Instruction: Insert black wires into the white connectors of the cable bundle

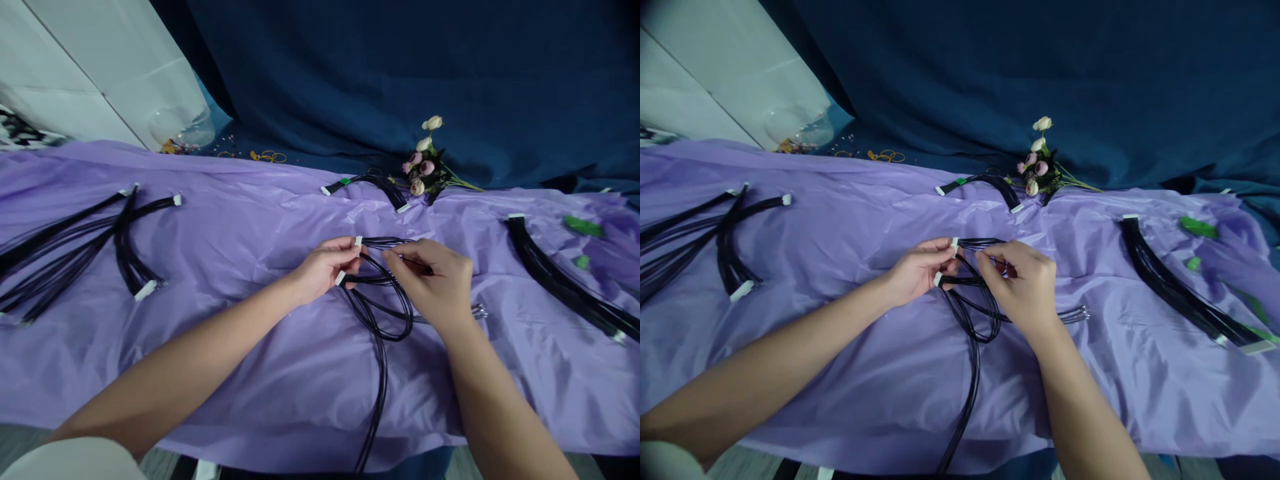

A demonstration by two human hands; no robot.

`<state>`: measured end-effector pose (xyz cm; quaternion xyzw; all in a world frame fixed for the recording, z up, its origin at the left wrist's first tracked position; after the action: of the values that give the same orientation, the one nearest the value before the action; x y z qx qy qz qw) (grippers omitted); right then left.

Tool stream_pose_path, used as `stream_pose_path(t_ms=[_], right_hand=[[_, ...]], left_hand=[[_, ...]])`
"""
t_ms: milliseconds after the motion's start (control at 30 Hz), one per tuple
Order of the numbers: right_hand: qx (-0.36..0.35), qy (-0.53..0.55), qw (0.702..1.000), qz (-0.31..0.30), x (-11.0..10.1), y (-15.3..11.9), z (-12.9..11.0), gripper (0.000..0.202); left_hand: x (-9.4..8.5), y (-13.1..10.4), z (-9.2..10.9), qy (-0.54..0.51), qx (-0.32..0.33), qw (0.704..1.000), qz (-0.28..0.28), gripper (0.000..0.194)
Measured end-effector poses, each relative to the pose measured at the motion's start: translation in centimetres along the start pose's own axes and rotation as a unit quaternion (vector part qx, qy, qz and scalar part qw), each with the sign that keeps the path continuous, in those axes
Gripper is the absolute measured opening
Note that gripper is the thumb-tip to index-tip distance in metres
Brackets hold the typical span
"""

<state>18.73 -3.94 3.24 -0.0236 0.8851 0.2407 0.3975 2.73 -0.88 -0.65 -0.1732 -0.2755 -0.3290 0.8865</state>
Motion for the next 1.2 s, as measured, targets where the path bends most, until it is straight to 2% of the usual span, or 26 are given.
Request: stream_pose_path(t_ms=[400,733,867,1000,1200], right_hand=[[0.025,0.037,0.999,-0.027,0.3,0.0,0.1,0.013],[0.141,0.155,0.975,-0.074,0.6,0.0,0.9,0.024],[0.162,0.191,0.964,-0.094,0.9,0.0,1.2,0.027],[0.109,0.14,0.98,-0.094,1.0,0.0,0.9,0.022],[-0.033,0.028,0.999,-0.028,0.6,0.1,0.1,0.011]], left_hand=[[-0.1,0.0,-0.1,0.014,0.007,1.0,-0.012,0.012],[-0.3,0.2,-0.4,0.082,0.031,0.996,-0.026,0.018],[-0.3,0.2,-0.6,0.119,0.044,0.992,-0.027,0.023],[-0.3,0.2,-0.6,0.097,0.041,0.994,-0.032,0.021],[-0.2,0.1,-0.4,0.021,0.004,0.999,-0.042,0.017]])
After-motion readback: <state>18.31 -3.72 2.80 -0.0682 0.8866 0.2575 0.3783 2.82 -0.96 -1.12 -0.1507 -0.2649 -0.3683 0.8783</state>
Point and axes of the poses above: each hand's wrist, its own y-axis towards the middle knuckle, its own x-axis out of the palm, z = x × y, the point moved 3 cm from there along y, towards the middle knuckle, and after that the axes turned 13 degrees about -z, right-handed, at the moved point
